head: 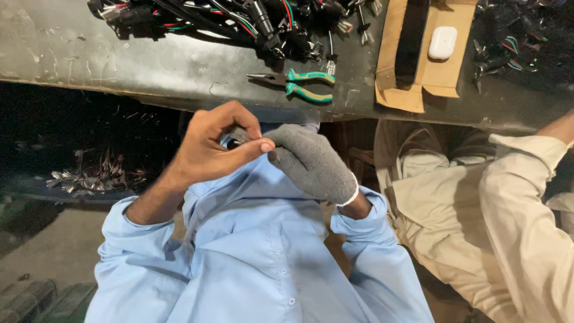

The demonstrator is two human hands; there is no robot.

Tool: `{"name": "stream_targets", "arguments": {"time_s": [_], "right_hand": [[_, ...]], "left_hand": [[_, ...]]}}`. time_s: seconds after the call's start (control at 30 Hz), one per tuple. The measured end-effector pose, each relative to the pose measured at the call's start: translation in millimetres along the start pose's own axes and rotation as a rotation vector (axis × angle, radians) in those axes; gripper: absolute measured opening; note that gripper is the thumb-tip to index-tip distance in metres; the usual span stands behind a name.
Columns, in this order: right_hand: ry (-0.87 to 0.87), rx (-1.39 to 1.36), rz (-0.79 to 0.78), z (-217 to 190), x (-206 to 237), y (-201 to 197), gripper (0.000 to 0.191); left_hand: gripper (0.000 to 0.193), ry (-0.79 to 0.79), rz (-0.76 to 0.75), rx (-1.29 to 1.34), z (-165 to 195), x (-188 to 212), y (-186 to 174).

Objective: The person assembles a wire harness at a workbench, fitting wires into a black connector housing and pressing terminals into place by hand. They occasionally pick up the harness, reposition it, and use pliers from the bench before setting the finished harness on the table with others.

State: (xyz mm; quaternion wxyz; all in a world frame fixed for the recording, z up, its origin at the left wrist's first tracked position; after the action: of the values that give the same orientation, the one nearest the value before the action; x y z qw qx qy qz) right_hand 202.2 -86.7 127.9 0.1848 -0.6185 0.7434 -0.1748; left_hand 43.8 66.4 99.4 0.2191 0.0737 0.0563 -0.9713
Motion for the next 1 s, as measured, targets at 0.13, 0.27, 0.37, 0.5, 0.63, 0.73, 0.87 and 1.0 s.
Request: {"name": "stream_targets", "arguments": {"time_s": [0.13,0.27,0.37,0.5,0.63,0.73,0.87,1.0], "right_hand": [[-0.084,0.070,0.044,17,-8,9,0.018],[0.318,-0.253,0.084,41,-5,21,0.012],[0.359,-0.643,0.163,43,-2,30,0.012],[0.262,-0.251,0.140,39,0,38,0.010],[0.176,0.035,0.163,41,6,39,0.018],[0.144,0.039,0.240,43,8,44,0.023],[0.174,-0.003,0.322,47,9,51,0.026],[0.189,0.033,0.274,52,16,53,0.024]], "left_hand": [[0.025,0.089,0.548,0.362,0,11,-33],[0.043,0.115,0.530,0.777,-26,25,-40],[0.056,0.106,0.076,-0.086,-53,35,10],[0.042,-0.272,0.109,0.100,-101,50,60],[0.036,-0.449,0.219,0.347,-121,61,72],[0.033,-0.397,0.165,0.314,-118,62,74],[0.033,-0.296,0.121,0.376,-115,58,75],[0.034,-0.331,0.090,0.546,-114,51,72]]}}
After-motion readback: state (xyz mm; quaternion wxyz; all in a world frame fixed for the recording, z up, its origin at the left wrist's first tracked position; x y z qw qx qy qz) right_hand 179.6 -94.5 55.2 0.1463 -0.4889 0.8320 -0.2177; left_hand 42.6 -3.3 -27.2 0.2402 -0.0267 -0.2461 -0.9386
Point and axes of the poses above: each hand's wrist, its own x-axis away from the middle knuckle, its own y-axis out of the palm, z = x × y, the point moved 2 cm from there along -x, towards the middle knuckle, and after that the axes turned 1 degree about -y, right-handed, at the moved point
